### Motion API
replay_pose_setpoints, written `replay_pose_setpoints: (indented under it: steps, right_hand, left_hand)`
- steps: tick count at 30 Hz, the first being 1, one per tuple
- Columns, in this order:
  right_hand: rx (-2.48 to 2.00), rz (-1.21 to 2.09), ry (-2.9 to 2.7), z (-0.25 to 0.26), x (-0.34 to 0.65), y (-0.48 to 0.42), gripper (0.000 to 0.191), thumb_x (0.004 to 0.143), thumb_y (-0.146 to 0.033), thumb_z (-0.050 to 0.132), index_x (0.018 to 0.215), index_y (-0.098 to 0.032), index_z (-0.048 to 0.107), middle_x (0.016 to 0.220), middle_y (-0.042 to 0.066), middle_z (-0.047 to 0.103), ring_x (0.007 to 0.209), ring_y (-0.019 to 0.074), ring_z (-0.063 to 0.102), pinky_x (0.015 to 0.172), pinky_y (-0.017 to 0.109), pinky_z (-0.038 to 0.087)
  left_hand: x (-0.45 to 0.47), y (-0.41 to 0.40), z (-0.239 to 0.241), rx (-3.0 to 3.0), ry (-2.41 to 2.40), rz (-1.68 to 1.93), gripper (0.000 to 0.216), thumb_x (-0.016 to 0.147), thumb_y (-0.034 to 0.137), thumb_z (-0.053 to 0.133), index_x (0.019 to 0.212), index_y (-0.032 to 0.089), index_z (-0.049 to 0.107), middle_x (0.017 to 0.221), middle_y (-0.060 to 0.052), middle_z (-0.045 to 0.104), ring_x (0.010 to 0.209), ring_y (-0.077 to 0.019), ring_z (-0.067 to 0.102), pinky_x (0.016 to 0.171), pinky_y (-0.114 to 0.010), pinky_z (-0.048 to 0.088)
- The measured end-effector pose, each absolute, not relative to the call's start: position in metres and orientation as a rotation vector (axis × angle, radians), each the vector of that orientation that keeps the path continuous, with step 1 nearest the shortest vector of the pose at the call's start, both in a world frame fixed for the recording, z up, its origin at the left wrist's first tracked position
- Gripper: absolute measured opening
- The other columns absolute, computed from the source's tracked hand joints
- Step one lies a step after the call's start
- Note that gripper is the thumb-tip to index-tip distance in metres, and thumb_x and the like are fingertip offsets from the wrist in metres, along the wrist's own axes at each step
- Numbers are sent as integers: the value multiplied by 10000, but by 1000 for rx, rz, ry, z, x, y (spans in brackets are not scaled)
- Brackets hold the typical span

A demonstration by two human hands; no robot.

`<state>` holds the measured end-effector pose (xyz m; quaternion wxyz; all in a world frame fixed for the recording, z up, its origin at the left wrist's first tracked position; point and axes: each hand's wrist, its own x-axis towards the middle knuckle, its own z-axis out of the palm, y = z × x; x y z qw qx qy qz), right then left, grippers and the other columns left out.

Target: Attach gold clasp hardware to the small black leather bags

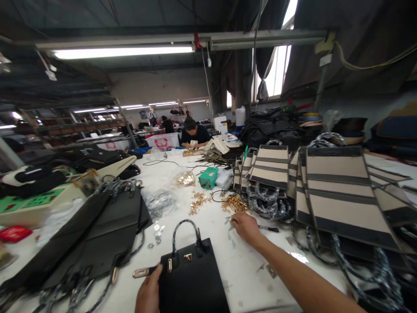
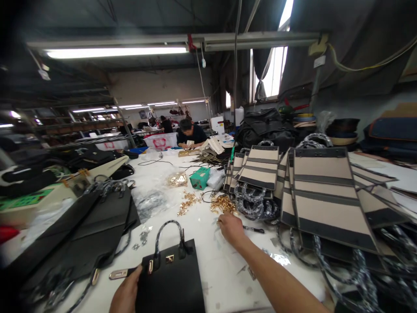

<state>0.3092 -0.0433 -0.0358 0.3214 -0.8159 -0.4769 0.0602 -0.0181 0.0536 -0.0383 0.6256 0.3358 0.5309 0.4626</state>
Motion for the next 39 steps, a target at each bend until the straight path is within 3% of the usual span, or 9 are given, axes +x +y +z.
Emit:
replay_pose_setpoints:
  steps: [5, 9, 13, 19, 24, 28, 31, 34, 39]
  right_hand:
    - [-1984, 218, -1094, -28, 296, -36, 219, 873, -302, 465, 854, -194, 656, 851, 35, 695, 751, 174, 635, 701, 281, 436]
    - [-1840, 296, -1051, -10, 260, -30, 206, 850, -314, 499, 819, -184, 657, 691, 0, 677, 613, 154, 628, 582, 250, 459]
    - [-1704, 382, -1040, -4, 191, -32, 148, 818, -314, 576, 797, -202, 670, 722, -14, 686, 641, 146, 615, 583, 239, 467]
    - [-1527, 502, -1054, -25, 110, -60, 96, 795, -298, 634, 757, -219, 672, 815, 6, 684, 780, 177, 630, 760, 286, 481]
    - [-1512, 519, -1042, -31, 112, -67, 147, 802, -360, 639, 777, -222, 680, 888, 33, 700, 866, 211, 633, 844, 332, 480]
    - [-1566, 653, -833, -35, 124, -66, 276, 793, -469, 646, 830, -200, 696, 797, 30, 691, 759, 208, 626, 708, 321, 501]
    - [-1460, 737, -677, -43, 128, -62, 408, 778, -492, 657, 1056, -193, 664, 828, 29, 667, 714, 186, 612, 577, 280, 492]
    - [-1320, 776, -636, -50, 128, -58, 559, 765, -452, 678, 1255, -207, 567, 923, 33, 634, 760, 179, 624, 588, 278, 523]
    - [-1361, 825, -679, -53, 126, -57, 465, 771, -444, 666, 1152, -180, 632, 845, 39, 660, 749, 206, 644, 657, 338, 546]
  left_hand:
    - [-25, 52, -43, 780, 1137, 1042, 172, 814, 254, 624, 930, 159, 709, 1024, -58, 746, 1161, -245, 610, 1120, -412, 364]
    - [-27, 56, -49, 735, 1134, 1038, 186, 816, 275, 638, 953, 174, 712, 1098, -45, 729, 1208, -232, 575, 1136, -395, 340]
    - [-28, 57, -54, 723, 1097, 1072, 195, 784, 268, 662, 938, 163, 718, 1053, -50, 740, 1129, -238, 625, 1110, -410, 371]
    - [-31, 42, -50, 688, 966, 1155, 289, 743, 324, 698, 943, 117, 716, 948, -75, 755, 927, -228, 696, 922, -375, 509]
    - [-34, 33, -46, 707, 933, 1165, 301, 776, 311, 668, 1011, 125, 696, 970, -70, 750, 971, -214, 684, 916, -344, 505]
    - [-45, 18, -42, 695, 1059, 1153, 328, 791, 294, 657, 1089, 158, 662, 992, -70, 743, 971, -218, 685, 911, -358, 512]
    - [-66, 4, -37, 823, 1079, 1007, 403, 766, 343, 691, 1129, 177, 634, 1047, -80, 728, 999, -239, 675, 891, -365, 520]
    - [-90, -1, -26, 1088, 1155, 930, 492, 710, 389, 726, 1141, 181, 611, 1179, -113, 670, 1091, -276, 625, 851, -361, 526]
    - [-93, 12, 9, 1615, 1302, 1134, 465, 782, 358, 641, 1223, 224, 582, 1281, -104, 594, 1162, -269, 558, 913, -378, 474]
